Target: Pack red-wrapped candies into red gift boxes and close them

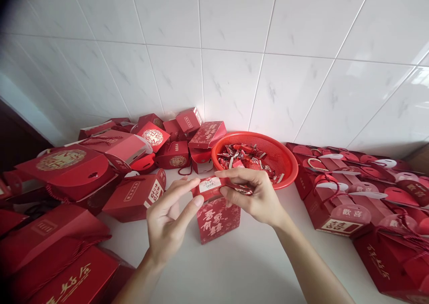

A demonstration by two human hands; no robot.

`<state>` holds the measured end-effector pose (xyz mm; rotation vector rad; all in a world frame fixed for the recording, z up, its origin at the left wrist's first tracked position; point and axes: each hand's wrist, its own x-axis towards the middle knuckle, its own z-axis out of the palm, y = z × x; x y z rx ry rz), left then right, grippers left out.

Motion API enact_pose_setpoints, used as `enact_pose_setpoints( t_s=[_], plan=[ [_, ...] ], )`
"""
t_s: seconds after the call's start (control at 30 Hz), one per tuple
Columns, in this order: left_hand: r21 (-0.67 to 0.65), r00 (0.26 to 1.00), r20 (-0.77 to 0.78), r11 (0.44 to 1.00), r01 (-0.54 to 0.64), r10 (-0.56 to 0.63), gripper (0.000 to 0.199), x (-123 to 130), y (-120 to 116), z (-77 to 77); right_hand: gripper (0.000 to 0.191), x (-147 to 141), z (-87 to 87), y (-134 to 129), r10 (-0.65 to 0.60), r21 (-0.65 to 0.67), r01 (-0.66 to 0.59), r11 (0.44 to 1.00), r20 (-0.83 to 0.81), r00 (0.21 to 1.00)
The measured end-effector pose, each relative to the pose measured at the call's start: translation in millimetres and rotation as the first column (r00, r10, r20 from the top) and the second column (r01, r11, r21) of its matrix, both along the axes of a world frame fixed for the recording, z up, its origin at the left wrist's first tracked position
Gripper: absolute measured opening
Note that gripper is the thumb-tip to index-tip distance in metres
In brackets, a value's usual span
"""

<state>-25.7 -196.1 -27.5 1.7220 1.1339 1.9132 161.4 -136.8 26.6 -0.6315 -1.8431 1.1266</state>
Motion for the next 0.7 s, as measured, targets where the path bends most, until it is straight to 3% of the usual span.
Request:
enact_pose_setpoints(
  t_s=[0.43,0.7],
  plan=[
    [0.009,0.999,-0.039,1.000,0.013,-0.013,0.018,-5.2,0.5,6.3,0.014,-1.1,2.5,-2.2,0.008,-0.032,-0.009,0.999,-0.037,0.999],
    [-0.123,1.000,0.009,0.992,0.013,-0.012,0.012,-2.9,1.3,9.1,0.013,-1.6,5.4,-0.5,0.004,-0.169,-0.002,0.986,0.009,1.000]
  ],
)
